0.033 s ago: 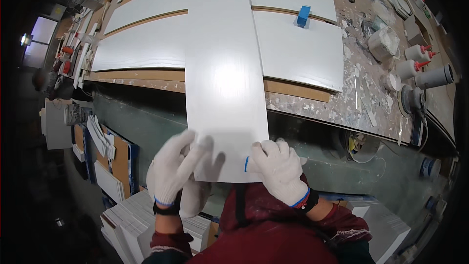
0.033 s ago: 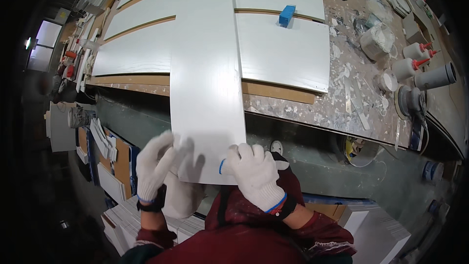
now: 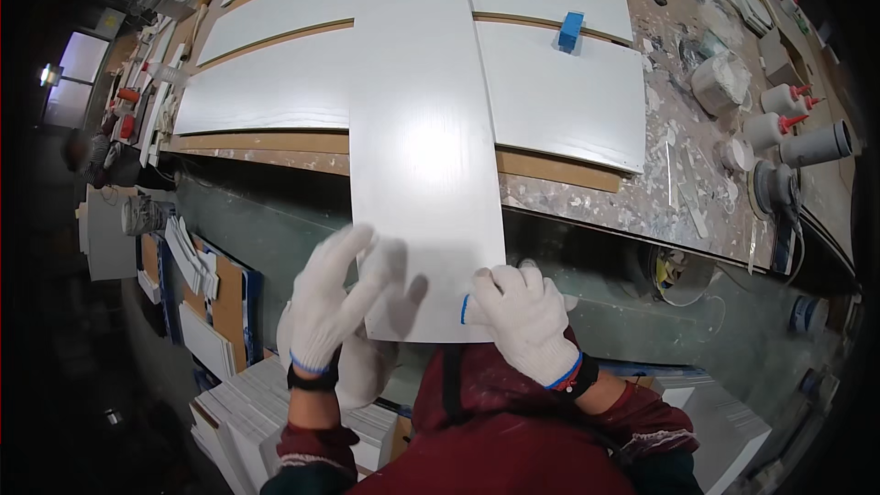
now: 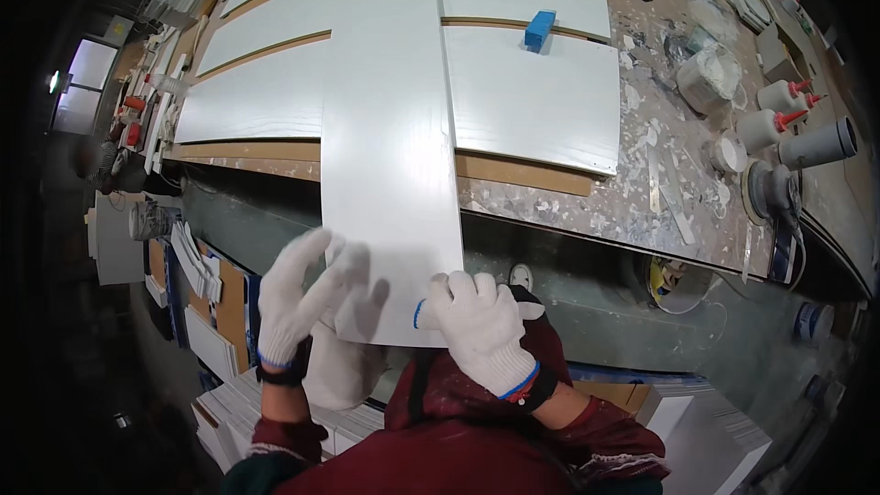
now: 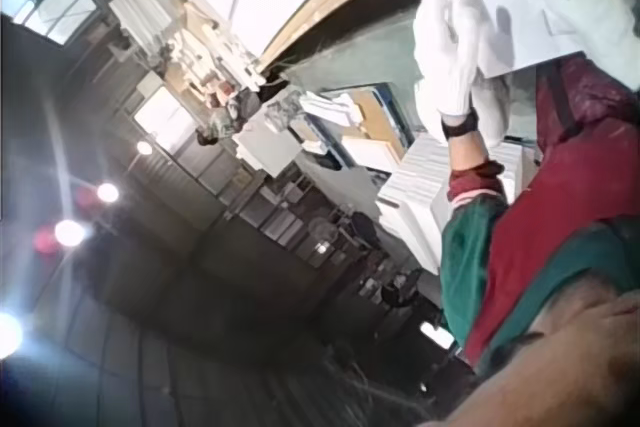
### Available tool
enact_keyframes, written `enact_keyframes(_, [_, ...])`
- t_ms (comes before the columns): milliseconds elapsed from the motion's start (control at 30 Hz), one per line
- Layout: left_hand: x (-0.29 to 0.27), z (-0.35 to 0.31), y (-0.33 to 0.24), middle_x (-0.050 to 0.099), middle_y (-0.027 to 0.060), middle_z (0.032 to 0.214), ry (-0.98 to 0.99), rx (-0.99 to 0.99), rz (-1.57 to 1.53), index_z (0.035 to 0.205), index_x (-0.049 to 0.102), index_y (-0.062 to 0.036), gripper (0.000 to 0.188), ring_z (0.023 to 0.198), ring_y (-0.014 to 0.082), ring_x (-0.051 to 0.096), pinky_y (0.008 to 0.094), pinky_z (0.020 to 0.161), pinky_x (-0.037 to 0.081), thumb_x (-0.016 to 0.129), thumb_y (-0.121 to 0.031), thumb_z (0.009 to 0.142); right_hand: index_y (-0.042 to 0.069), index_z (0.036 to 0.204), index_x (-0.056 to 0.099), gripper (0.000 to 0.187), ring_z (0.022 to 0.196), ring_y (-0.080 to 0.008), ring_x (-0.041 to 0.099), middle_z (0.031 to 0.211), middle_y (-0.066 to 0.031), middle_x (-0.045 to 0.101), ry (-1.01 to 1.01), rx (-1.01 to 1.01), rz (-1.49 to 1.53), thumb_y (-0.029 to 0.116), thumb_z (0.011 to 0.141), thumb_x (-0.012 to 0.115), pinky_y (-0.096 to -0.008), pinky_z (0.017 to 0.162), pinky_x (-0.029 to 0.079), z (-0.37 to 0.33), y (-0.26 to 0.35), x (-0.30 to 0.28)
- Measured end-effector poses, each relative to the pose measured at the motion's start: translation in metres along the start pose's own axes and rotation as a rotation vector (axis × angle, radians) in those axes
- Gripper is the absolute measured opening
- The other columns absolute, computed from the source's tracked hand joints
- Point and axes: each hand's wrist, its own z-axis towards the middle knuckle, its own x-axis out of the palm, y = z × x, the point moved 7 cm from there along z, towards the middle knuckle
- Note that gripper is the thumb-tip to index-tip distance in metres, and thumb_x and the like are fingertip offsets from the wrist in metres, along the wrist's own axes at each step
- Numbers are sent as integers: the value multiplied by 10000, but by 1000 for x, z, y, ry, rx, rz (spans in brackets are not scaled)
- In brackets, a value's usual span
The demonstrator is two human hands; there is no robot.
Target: Wiping the edges and surfaces of white furniture panels with a blue cloth to clean them.
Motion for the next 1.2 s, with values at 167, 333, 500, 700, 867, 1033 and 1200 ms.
enact_keyframes(167, [35, 75, -11, 486, 184, 1251, 167, 420, 364, 1257, 494, -65, 591, 1200, 349, 459, 433, 952, 426, 694, -334, 771, 98, 939, 578, 274, 695, -199, 556, 748, -34, 524, -8, 34, -4, 168, 680, 636, -330, 601, 459, 15, -5, 3])
enact_keyframes(333, [72, 136, -10, 256, 192, 1487, 517, 511, 628, 1414, 330, -91, 999, 1392, 407, 189, 568, 1110, 191, 759, -525, 623, 103, 905, 582, 396, 676, -190, 548, 724, -24, 502, 96, 180, -33, 196, 544, 716, -318, 568, 467, 36, -11, 5])
enact_keyframes(500, [80, 142, 3, 283, 212, 1455, 408, 727, 542, 1393, 340, -46, 1116, 1344, 438, 230, 683, 1017, 182, 715, -678, 554, 142, 1004, 595, 420, 738, -257, 545, 792, -46, 512, 123, 481, -61, 185, 600, 699, -390, 625, 467, 16, -3, 10])
enact_keyframes(700, [82, 138, 13, 330, 219, 1428, 339, 836, 338, 1352, 410, -38, 1087, 1318, 449, 250, 730, 950, 194, 690, -707, 544, 139, 1024, 595, 359, 813, -287, 576, 838, -67, 545, 11, 484, -147, 144, 673, 674, -406, 692, 470, 90, -20, 10])
enact_keyframes(867, [80, 141, 12, 352, 193, 1394, 343, 832, 287, 1315, 448, -31, 1029, 1273, 424, 293, 723, 934, 208, 705, -681, 560, 119, 893, 594, 181, 795, -267, 615, 840, -82, 580, 265, 520, -304, 134, 721, 649, -364, 668, 513, 167, -40, 17])
enact_keyframes(1033, [80, 150, 5, 364, 170, 1390, 381, 808, 265, 1309, 466, -40, 983, 1269, 402, 303, 726, 939, 207, 684, -679, 595, 113, 924, 603, 198, 828, -294, 620, 863, -95, 596, 210, 492, -228, 121, 729, 641, -402, 676, 511, 110, -28, 16])
enact_keyframes(1200, [64, 145, 32, 386, 175, 1385, 269, 736, 120, 1331, 469, -53, 952, 1315, 397, 291, 721, 1024, 155, 725, -611, 603, 102, 939, 618, 173, 803, -348, 584, 870, -139, 603, 26, 247, 8, 133, 769, 608, -430, 702, 479, 161, -25, 6])
